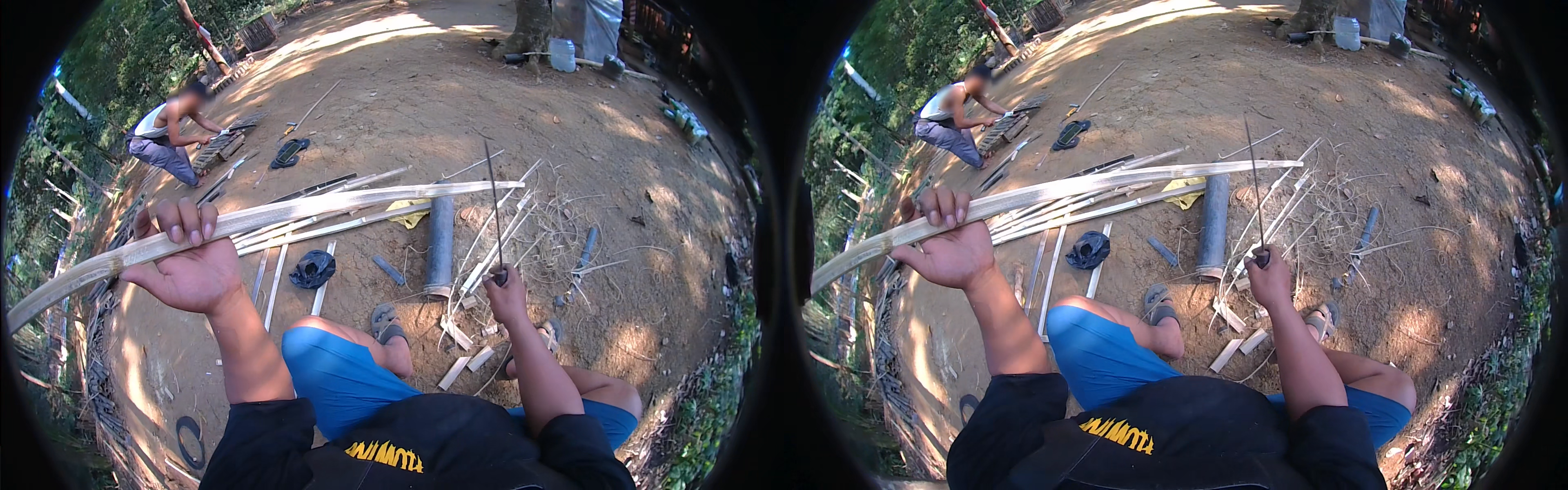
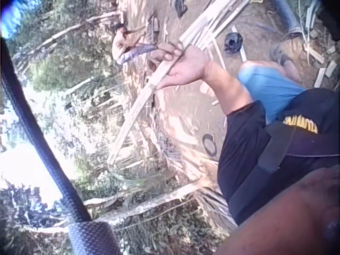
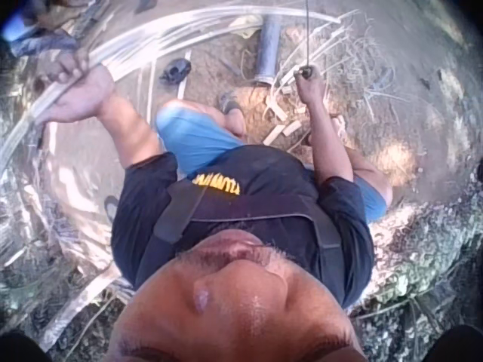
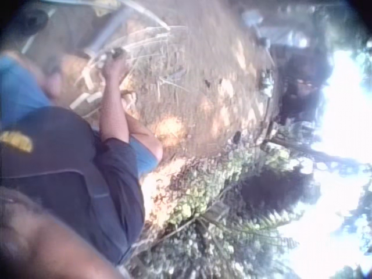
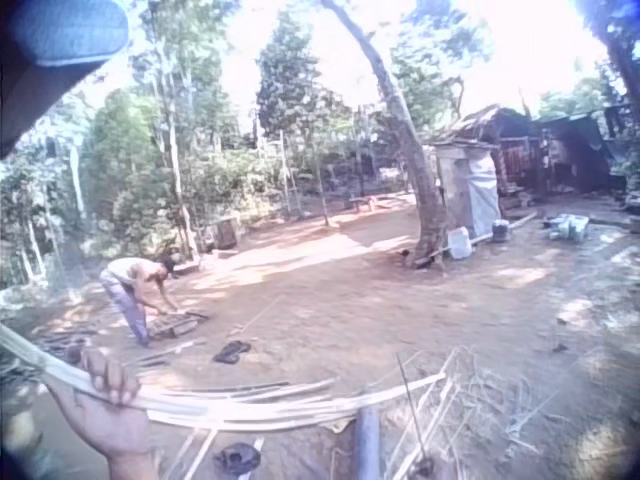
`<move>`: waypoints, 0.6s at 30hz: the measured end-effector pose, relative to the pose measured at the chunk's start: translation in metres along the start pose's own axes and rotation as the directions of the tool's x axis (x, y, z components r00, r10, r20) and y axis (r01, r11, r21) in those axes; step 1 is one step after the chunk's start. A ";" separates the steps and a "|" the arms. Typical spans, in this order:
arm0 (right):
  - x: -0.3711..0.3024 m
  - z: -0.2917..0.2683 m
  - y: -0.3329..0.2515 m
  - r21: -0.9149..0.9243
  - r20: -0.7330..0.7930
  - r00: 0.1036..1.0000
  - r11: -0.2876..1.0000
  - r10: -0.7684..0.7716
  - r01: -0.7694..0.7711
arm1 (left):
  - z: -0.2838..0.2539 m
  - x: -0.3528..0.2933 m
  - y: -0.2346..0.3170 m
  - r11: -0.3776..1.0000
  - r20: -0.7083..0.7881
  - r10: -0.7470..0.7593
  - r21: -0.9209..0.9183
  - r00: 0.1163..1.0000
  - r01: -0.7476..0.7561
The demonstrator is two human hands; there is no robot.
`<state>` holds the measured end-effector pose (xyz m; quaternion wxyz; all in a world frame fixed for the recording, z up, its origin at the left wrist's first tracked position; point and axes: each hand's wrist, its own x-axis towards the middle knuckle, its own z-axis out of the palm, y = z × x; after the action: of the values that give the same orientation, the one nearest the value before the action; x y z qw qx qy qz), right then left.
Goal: The person uses a large blade to shave and thin strips of wood while sitting on the ground, handling several strips and smoothing their surfaces.
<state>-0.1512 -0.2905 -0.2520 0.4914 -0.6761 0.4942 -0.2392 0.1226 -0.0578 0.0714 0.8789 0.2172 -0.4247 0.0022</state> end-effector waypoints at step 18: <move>-0.164 0.029 -0.137 -0.100 0.259 0.836 0.848 -0.483 0.521 | 0.009 -0.118 0.047 0.993 0.182 0.062 -0.113 0.981 -0.041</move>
<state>-0.1337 -0.1266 -0.1137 0.4055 -0.8433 0.2586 -0.2398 0.0311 0.0027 0.0062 0.8457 0.1573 -0.5097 -0.0184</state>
